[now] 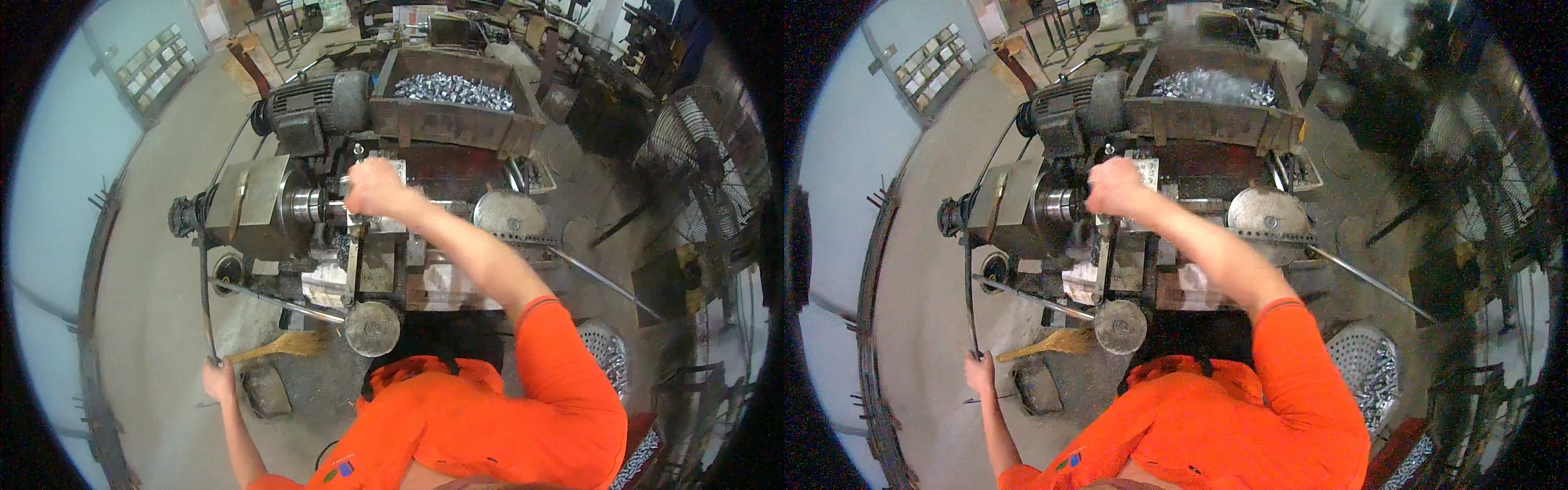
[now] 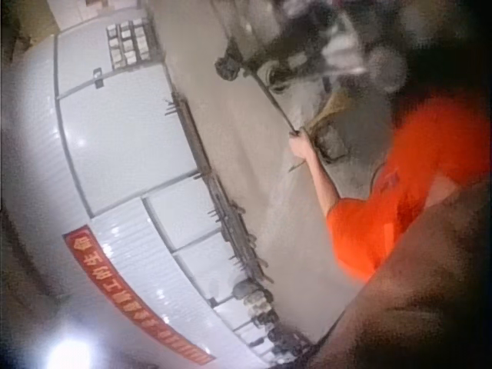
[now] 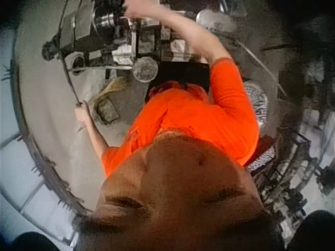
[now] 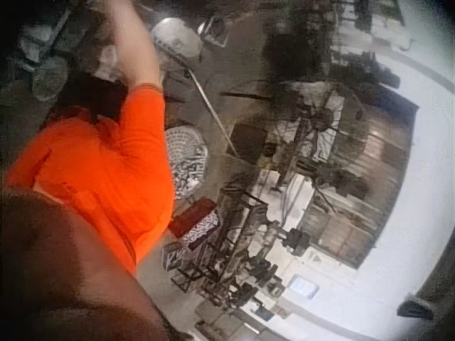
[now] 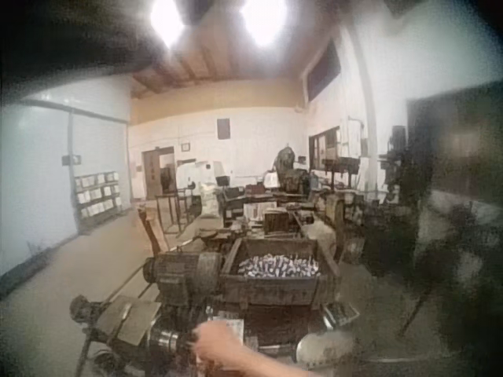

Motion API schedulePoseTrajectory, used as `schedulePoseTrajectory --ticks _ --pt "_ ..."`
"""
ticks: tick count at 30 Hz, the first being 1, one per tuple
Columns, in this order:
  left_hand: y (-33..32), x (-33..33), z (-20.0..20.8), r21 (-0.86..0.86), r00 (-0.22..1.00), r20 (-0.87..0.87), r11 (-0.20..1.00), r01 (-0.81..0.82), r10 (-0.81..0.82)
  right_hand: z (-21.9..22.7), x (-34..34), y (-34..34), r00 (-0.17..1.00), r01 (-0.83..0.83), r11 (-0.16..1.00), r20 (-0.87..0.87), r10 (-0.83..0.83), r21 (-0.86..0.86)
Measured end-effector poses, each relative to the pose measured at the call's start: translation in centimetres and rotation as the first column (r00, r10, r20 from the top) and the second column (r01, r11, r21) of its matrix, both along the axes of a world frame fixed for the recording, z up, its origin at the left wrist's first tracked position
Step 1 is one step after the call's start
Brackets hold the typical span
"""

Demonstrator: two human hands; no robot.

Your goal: The person operates a metal turning machine in a workshop, repeatedly picking up small metal parts from a perforated tray, placing them into the machine, and using a long metal rod to manipulate the parts during processing. The person continues this cycle throughout the clip.

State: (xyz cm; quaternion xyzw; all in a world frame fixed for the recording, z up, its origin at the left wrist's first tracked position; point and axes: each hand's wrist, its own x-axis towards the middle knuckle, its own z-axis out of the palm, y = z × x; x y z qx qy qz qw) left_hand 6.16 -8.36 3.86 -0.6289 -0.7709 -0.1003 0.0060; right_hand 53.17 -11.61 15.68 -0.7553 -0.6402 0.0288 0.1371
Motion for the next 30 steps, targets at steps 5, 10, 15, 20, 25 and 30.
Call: schedulePoseTrajectory --ticks 5,10,15,20,25,30 --pt "2.3 0.7 -0.3 0.061 0.999 -0.025 0.998 0.035 -0.034 3.4 11.0 -2.5 0.978 0.194 0.975 -0.093 -0.184 0.105" --pt "5.4 2.7 -1.4 0.183 0.984 -0.114 0.970 0.160 -0.141 1.8 12.7 -3.8 0.963 0.205 0.850 0.053 -0.263 0.486" --pt "3.1 5.9 1.2 0.282 0.695 -0.330 0.636 0.718 -0.638 -1.0 11.2 -10.3 0.982 0.190 0.873 -0.103 -0.160 0.449" --pt "2.7 14.7 0.4 0.233 0.595 0.329 0.674 0.701 -0.733 -5.4 13.8 -23.2 0.897 0.393 0.871 -0.333 -0.292 0.294" --pt "6.2 19.6 -9.0 0.279 0.311 0.582 0.543 0.792 -0.751 -8.6 13.4 -40.8 0.660 0.739 0.667 -0.303 -0.688 0.095" --pt "4.6 21.0 -5.4 -0.066 0.427 0.420 0.442 0.895 -0.801 -14.2 6.9 -57.1 0.277 0.954 0.276 -0.012 -0.961 -0.114"
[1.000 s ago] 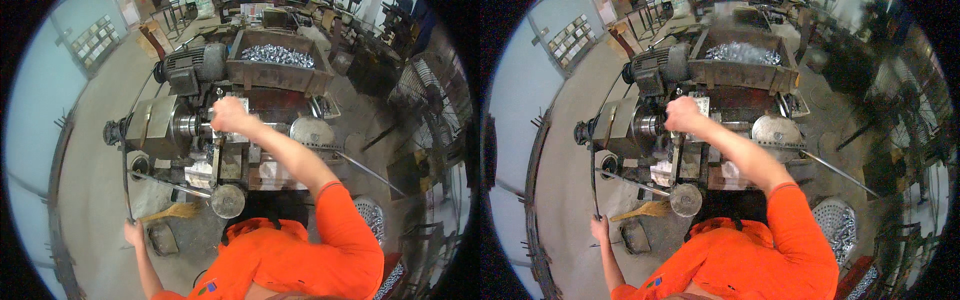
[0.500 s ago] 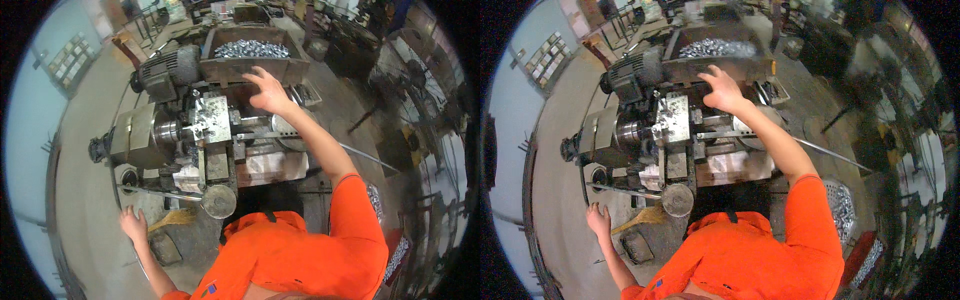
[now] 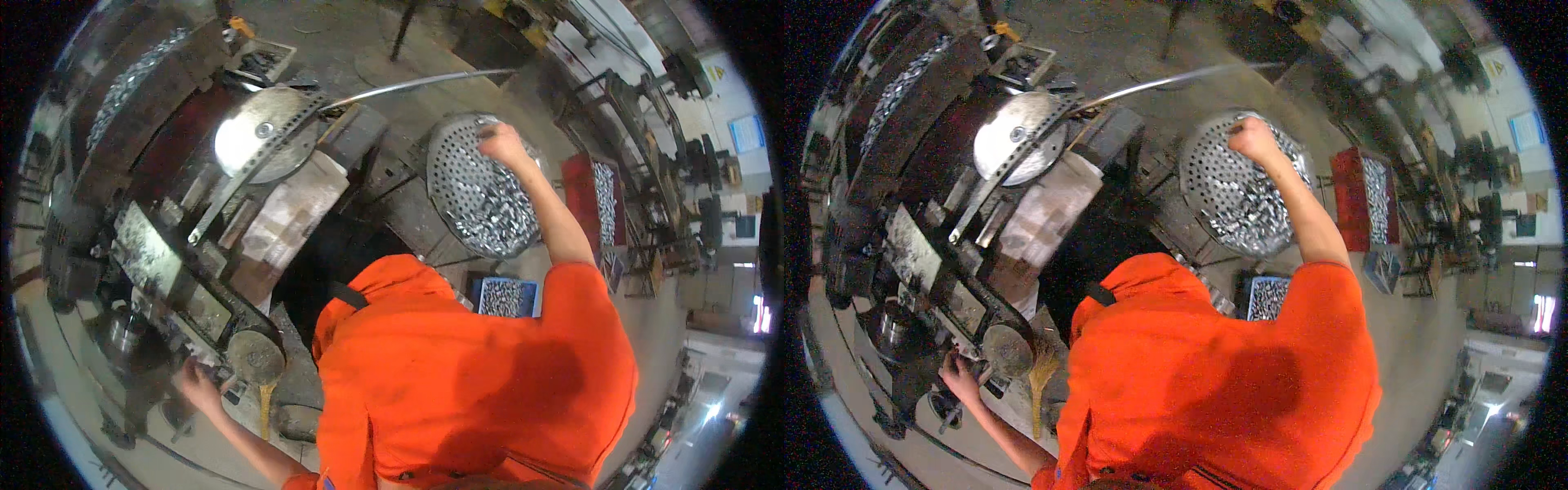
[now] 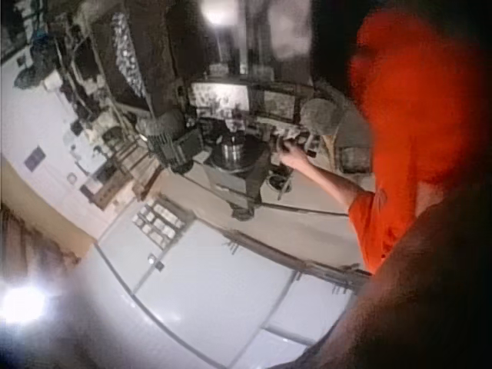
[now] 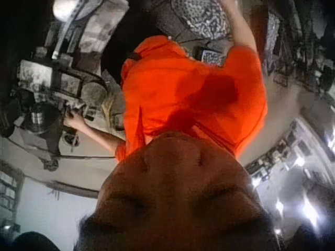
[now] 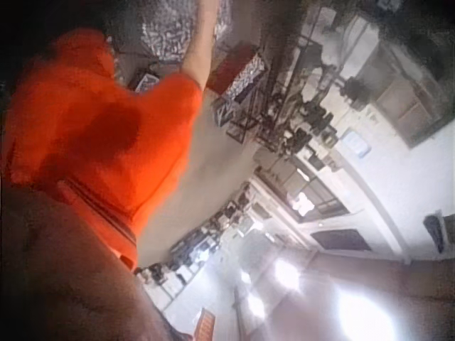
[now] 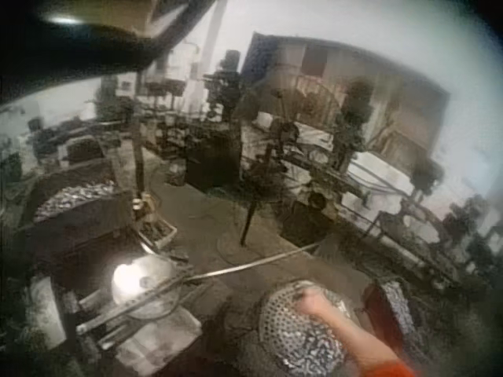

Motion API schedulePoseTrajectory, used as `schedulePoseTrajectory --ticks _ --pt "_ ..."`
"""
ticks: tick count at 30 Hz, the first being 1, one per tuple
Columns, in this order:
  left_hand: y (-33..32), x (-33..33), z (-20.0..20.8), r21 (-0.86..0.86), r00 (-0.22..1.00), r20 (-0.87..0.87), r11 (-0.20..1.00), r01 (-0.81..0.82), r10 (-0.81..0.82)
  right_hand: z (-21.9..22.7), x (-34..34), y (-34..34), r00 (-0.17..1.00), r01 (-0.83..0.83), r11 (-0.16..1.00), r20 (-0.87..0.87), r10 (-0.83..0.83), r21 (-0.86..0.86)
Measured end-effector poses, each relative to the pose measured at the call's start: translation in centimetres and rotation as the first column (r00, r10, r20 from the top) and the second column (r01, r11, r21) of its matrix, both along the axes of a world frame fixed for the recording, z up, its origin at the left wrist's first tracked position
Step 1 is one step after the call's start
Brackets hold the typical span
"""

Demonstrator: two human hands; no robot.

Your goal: The person operates a metal turning machine in a workshop, repeatedly picking up small metal parts from a perforated tray, placing them into the machine, and using a long metal rod to manipulate the parts during processing. The person continues this cycle throughout the clip.

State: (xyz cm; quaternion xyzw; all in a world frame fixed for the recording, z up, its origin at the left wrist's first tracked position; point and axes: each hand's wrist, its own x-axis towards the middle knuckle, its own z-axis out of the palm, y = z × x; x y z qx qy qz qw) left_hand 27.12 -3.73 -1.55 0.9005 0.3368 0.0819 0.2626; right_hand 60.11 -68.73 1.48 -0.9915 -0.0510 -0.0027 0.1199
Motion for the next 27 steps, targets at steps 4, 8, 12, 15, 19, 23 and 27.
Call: schedulePoseTrajectory --ticks 4,8,12,15,19,23,27 --pt "1.5 -0.8 -1.7 -0.049 0.998 0.067 0.999 0.005 -0.002 -8.0 -4.5 -7.2 0.998 -0.031 0.988 -0.064 0.021 -0.153" --pt "1.7 0.1 -1.4 0.076 0.997 0.010 0.994 0.072 -0.073 -8.2 -7.9 -5.4 0.903 0.213 0.944 -0.317 -0.289 -0.253" --pt "0.6 0.3 -0.7 0.042 0.999 0.022 0.999 0.031 -0.032 -7.7 -7.4 -2.3 0.871 0.103 0.894 -0.394 -0.293 -0.435" --pt "0.0 0.2 0.0 0.080 1.000 -0.005 0.997 0.008 -0.008 -6.7 -7.5 -1.2 0.895 0.138 0.916 -0.347 -0.278 -0.377" --pt "0.9 -0.2 -0.9 0.133 1.000 0.008 0.991 0.004 -0.005 -6.7 -7.1 -1.5 0.908 0.153 0.945 -0.336 -0.250 -0.289" --pt "0.9 -0.2 -1.0 -0.010 0.997 0.011 0.997 -0.073 0.073 -7.7 -6.1 -1.8 0.880 0.075 0.924 -0.411 -0.238 -0.374" --pt "0.4 -0.3 -0.4 0.089 0.999 0.033 0.996 -0.012 0.009 -7.0 -5.1 -0.7 0.815 0.015 0.912 -0.523 -0.249 -0.410"
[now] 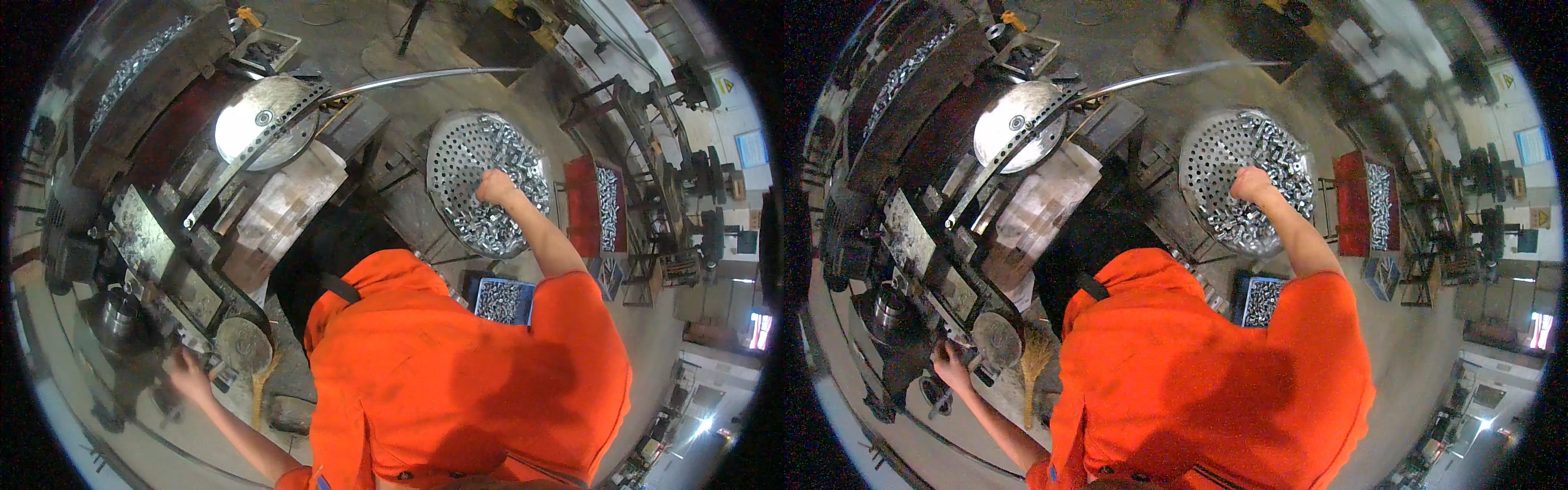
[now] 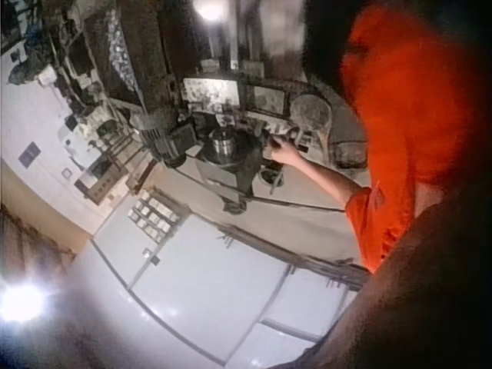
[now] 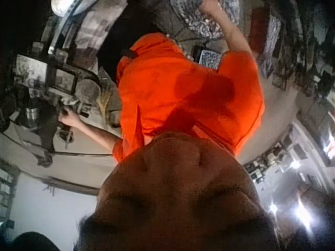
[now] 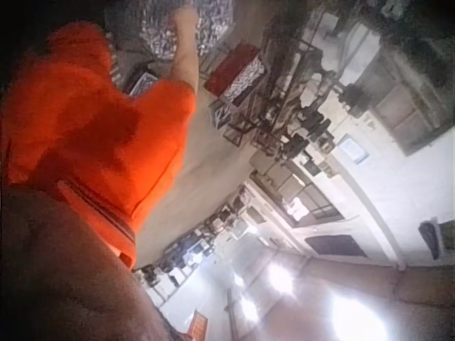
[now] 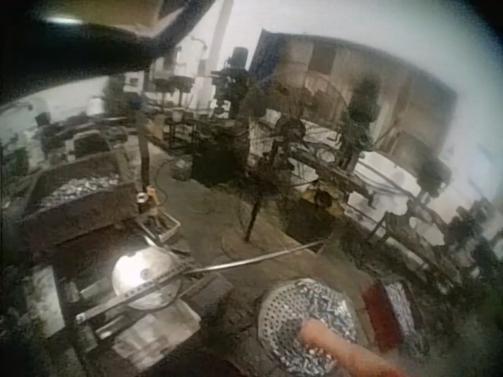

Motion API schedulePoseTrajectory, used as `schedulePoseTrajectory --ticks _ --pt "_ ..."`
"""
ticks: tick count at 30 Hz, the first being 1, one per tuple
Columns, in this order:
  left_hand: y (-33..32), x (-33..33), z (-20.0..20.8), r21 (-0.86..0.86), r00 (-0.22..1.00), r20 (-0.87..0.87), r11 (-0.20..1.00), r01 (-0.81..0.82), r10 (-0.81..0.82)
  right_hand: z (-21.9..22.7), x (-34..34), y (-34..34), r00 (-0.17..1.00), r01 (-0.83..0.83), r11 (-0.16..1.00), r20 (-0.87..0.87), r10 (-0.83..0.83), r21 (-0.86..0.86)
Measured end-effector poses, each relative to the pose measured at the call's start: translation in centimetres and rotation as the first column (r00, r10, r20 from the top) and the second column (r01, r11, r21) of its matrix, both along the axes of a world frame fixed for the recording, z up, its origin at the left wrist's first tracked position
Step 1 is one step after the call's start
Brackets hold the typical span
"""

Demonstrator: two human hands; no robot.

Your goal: The person operates a metal turning machine in a workshop, repeatedly picking up small metal parts from a perforated tray, placing them into the machine, and using a long metal rod to manipulate the parts during processing. The person continues this cycle throughout the clip.

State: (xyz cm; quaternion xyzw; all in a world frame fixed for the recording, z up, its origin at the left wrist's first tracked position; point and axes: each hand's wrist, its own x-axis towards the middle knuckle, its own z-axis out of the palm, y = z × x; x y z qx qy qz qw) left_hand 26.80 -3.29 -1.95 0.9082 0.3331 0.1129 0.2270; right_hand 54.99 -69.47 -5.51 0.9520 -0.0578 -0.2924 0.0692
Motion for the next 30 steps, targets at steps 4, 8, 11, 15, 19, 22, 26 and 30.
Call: schedulePoseTrajectory --ticks 4,8,11,15,19,22,26,30 --pt "-0.4 0.6 -0.8 0.090 0.987 0.154 0.995 0.032 -0.046 -0.6 0.1 -0.1 0.996 -0.089 0.996 -0.008 0.089 -0.019" --pt "0.5 0.1 -1.4 0.052 0.994 0.105 0.999 0.009 -0.014 -2.0 0.4 -1.5 0.990 -0.144 0.990 0.006 0.144 0.002" --pt "1.0 -0.3 -2.3 0.127 0.983 0.181 0.992 0.009 -0.032 -1.2 0.8 -1.6 0.985 -0.085 0.996 0.150 0.081 0.023" --pt "-0.1 0.5 0.7 -0.399 0.984 0.178 0.916 0.045 0.029 4.4 1.7 1.1 0.970 -0.094 0.907 0.242 -0.009 0.411" --pt "-3.2 1.1 6.4 -0.416 0.915 0.380 0.909 0.040 0.134 11.0 2.7 9.5 0.991 0.102 0.060 -0.097 -0.088 0.993" --pt "-8.8 5.1 11.5 -0.512 0.893 0.410 0.857 0.059 0.183 13.8 2.5 18.9 0.966 0.012 -0.232 0.049 0.254 0.973" --pt "-14.2 9.3 13.4 -0.729 0.896 0.433 0.545 0.415 -0.103 14.4 -0.1 31.4 0.775 -0.115 -0.485 0.384 0.503 0.867" --pt "-16.8 10.6 10.9 -0.830 0.819 0.546 -0.020 0.557 0.174 15.7 -3.4 37.0 0.744 0.002 -0.574 0.383 0.548 0.819"
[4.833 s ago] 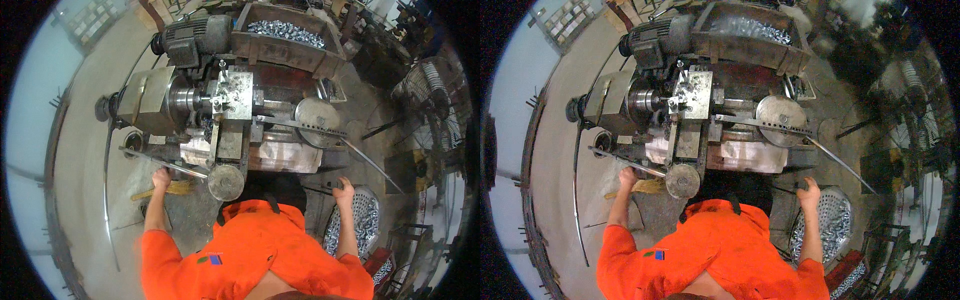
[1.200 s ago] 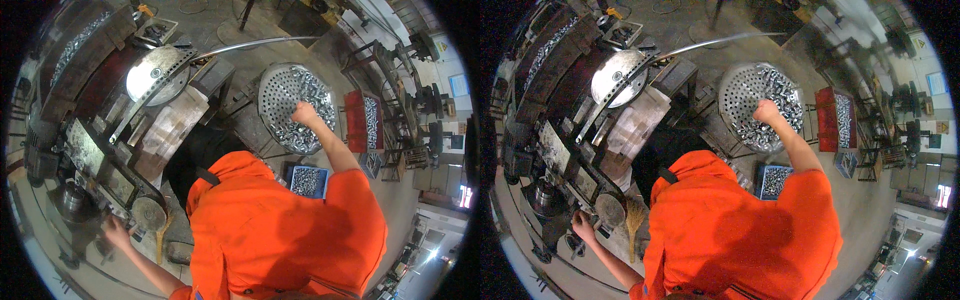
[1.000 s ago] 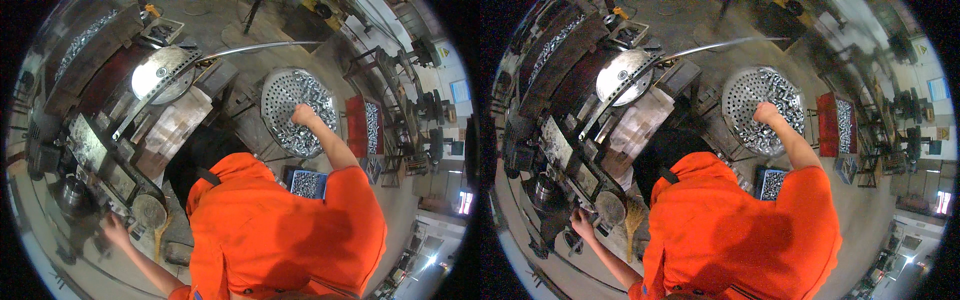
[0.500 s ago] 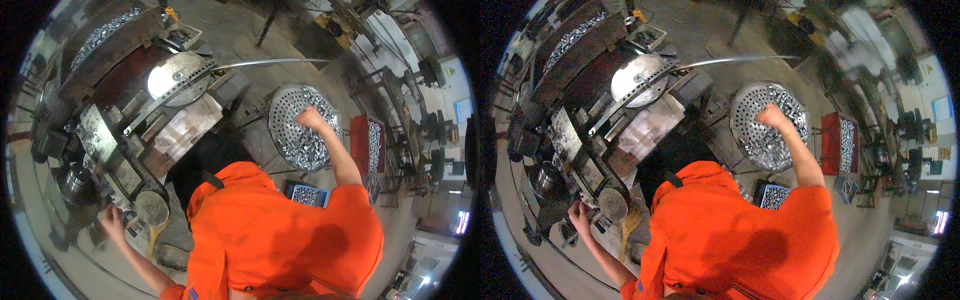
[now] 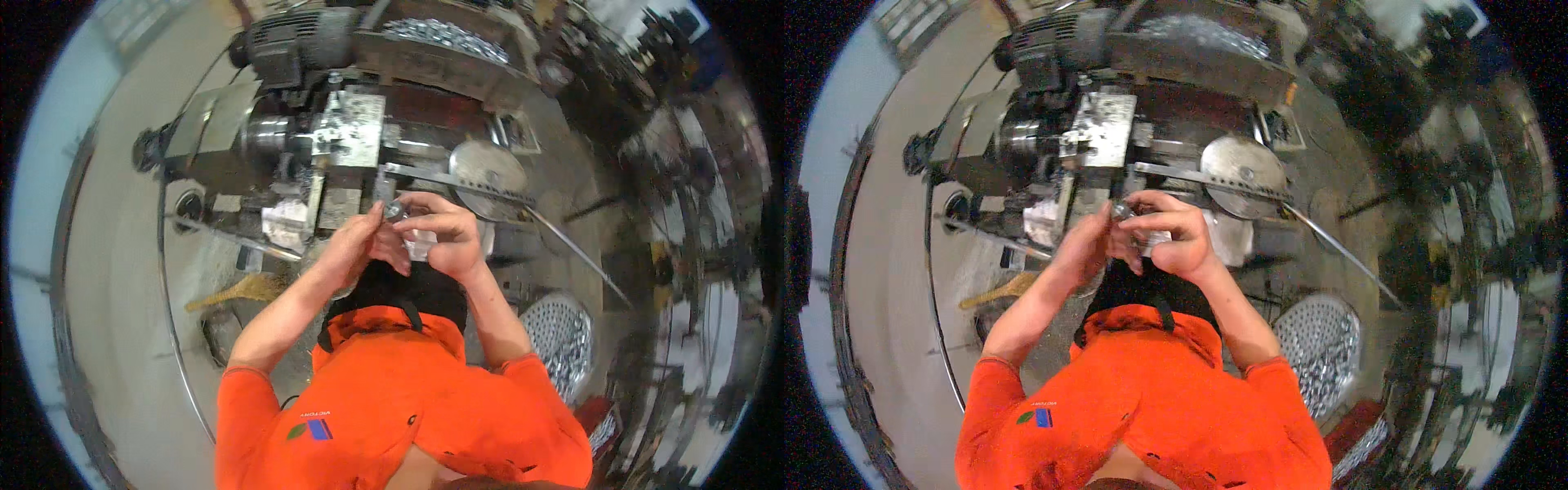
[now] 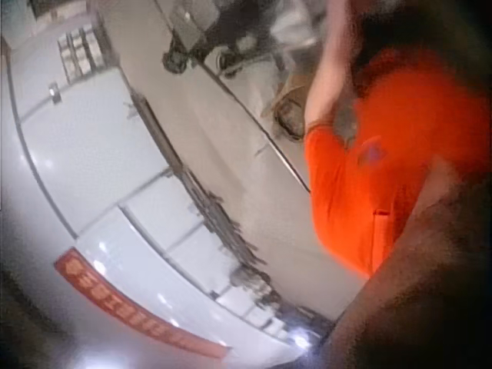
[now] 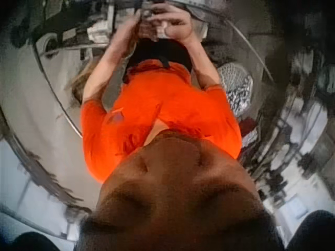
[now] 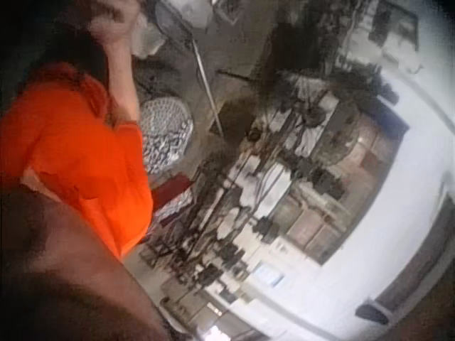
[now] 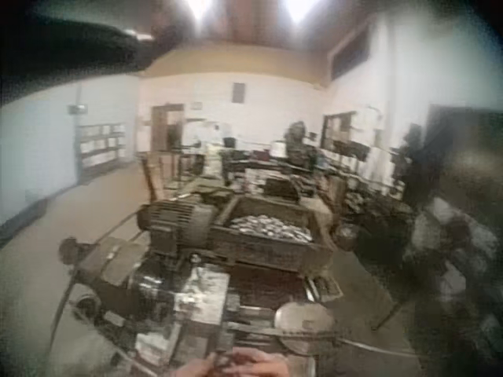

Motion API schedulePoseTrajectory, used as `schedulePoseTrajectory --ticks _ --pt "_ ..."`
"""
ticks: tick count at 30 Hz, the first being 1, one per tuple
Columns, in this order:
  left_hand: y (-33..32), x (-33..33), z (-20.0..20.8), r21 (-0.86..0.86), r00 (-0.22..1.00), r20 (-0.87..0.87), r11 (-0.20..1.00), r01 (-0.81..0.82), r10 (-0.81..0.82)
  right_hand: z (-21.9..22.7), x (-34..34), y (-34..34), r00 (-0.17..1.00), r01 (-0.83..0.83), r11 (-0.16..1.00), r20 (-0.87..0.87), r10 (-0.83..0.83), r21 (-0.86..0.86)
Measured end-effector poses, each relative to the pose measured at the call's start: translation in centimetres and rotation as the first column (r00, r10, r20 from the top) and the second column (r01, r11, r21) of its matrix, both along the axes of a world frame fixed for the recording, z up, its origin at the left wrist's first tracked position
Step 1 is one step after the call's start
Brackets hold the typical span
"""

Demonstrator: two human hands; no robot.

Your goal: The person operates a metal turning machine in a workshop, repeatedly picking up small metal parts from a perforated tray, placing them into the machine, and using a long metal rod to manipulate the parts during processing. The person continues this cycle throughout the clip.

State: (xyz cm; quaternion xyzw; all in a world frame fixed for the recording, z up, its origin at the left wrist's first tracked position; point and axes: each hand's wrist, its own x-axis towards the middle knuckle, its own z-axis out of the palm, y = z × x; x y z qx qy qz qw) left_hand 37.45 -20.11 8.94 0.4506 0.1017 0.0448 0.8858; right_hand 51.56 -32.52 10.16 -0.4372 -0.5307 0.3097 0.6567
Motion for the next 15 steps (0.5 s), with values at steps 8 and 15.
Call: schedulePoseTrajectory --ticks 8,15 --pt "1.3 -0.7 0.3 0.088 0.953 0.023 0.949 -0.303 0.302 1.7 -3.3 1.9 0.664 0.245 0.954 0.687 -0.295 0.173" --pt "3.4 -1.7 1.5 0.570 0.858 0.083 0.682 -0.459 0.508 2.8 -4.2 4.9 0.434 0.222 0.952 0.854 -0.288 0.209"
